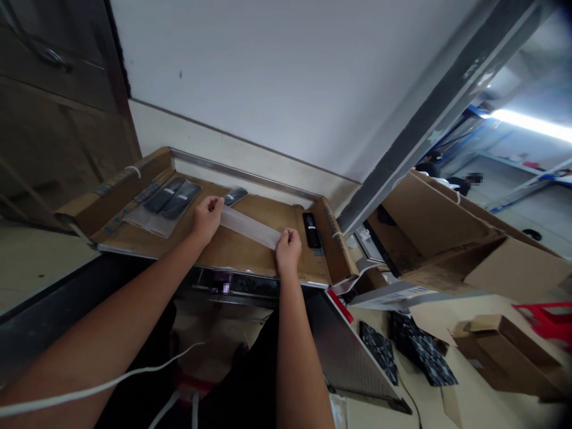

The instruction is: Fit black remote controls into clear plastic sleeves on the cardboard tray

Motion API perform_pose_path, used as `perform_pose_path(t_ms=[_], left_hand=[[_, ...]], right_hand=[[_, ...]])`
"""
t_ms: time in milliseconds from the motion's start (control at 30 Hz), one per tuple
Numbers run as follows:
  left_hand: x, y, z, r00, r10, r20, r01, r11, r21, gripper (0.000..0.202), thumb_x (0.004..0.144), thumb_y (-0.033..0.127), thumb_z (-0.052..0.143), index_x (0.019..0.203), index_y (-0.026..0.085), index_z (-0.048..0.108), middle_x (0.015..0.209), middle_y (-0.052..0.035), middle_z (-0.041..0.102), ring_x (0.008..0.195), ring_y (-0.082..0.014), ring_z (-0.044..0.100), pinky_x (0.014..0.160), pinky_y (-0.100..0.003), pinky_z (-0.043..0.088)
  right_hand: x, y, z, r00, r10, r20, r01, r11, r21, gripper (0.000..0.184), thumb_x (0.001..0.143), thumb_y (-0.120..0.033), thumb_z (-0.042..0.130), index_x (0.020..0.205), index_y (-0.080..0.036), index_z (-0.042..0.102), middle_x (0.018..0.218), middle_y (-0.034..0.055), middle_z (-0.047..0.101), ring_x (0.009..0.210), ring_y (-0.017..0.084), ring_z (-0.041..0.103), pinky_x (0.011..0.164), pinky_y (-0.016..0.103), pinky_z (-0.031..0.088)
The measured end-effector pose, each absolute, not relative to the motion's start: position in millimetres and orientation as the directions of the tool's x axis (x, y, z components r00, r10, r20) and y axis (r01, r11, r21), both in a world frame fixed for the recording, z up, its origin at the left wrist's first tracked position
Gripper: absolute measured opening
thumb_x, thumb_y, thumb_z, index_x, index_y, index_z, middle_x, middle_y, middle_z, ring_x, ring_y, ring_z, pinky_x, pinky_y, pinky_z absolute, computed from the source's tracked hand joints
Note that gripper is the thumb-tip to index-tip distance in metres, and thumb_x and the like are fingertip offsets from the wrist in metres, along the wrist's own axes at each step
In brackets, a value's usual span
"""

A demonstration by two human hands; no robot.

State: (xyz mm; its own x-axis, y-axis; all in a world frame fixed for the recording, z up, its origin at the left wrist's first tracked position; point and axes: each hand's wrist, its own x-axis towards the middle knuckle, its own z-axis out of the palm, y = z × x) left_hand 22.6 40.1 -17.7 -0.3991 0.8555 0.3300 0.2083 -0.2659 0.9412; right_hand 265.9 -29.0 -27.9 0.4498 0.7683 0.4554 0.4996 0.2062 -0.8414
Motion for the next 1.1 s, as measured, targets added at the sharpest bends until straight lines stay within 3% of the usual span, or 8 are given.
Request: perform_pose_path(t_ms=[133, 233, 433, 767, 1100], left_hand=[[26, 34, -11, -0.295, 0.901, 0.319, 0.158, -0.283, 0.946, 0.028, 0.086, 0.033, 0.065, 0.111, 0.023, 0.065, 0.073, 0.0005, 0.063, 0.068, -0.0184, 0.061, 0.062, -0.027, 0.045], [27, 31, -8, -0.247, 0.919, 0.308, 0.134, -0.282, 0.95, 0.019, 0.085, 0.026, 0.061, 0.104, 0.022, 0.061, 0.075, -0.0009, 0.066, 0.07, -0.0188, 0.064, 0.065, -0.027, 0.047], [26, 34, -12, -0.282, 0.904, 0.321, 0.119, -0.299, 0.947, 0.014, 0.085, 0.027, 0.061, 0.098, 0.022, 0.059, 0.076, -0.001, 0.066, 0.072, -0.0188, 0.065, 0.064, -0.026, 0.046], [24, 39, -17, -0.378, 0.882, 0.282, 0.118, -0.256, 0.959, 0.019, 0.082, 0.036, 0.067, 0.093, 0.022, 0.061, 0.073, -0.001, 0.064, 0.067, -0.0191, 0.062, 0.06, -0.028, 0.044], [23, 39, -16, -0.392, 0.877, 0.278, 0.184, -0.221, 0.958, 0.022, 0.083, 0.045, 0.067, 0.081, 0.023, 0.063, 0.073, -0.0019, 0.063, 0.068, -0.0206, 0.059, 0.062, -0.031, 0.043]], right_hand=[[274, -28, -28, 0.453, 0.782, 0.428, 0.452, 0.212, -0.866, 0.025, 0.093, -0.035, 0.048, 0.094, -0.017, 0.064, 0.09, 0.0059, 0.067, 0.087, 0.023, 0.061, 0.082, 0.03, 0.044], [279, -28, -26, 0.463, 0.796, 0.39, 0.419, 0.191, -0.888, 0.022, 0.092, -0.034, 0.051, 0.095, -0.016, 0.065, 0.085, 0.0037, 0.065, 0.082, 0.022, 0.059, 0.079, 0.029, 0.045], [281, -30, -25, 0.493, 0.796, 0.352, 0.377, 0.169, -0.911, 0.02, 0.093, -0.034, 0.056, 0.093, -0.016, 0.066, 0.079, 0.0019, 0.063, 0.078, 0.021, 0.058, 0.076, 0.028, 0.045], [282, -28, -31, 0.543, 0.779, 0.312, 0.279, 0.183, -0.943, 0.025, 0.092, -0.037, 0.056, 0.096, -0.014, 0.066, 0.074, 0.0009, 0.061, 0.068, 0.019, 0.055, 0.067, 0.027, 0.044], [280, -27, -33, 0.553, 0.77, 0.319, 0.273, 0.194, -0.942, 0.027, 0.089, -0.039, 0.055, 0.094, -0.015, 0.065, 0.079, 0.0021, 0.062, 0.072, 0.019, 0.056, 0.068, 0.026, 0.044]])
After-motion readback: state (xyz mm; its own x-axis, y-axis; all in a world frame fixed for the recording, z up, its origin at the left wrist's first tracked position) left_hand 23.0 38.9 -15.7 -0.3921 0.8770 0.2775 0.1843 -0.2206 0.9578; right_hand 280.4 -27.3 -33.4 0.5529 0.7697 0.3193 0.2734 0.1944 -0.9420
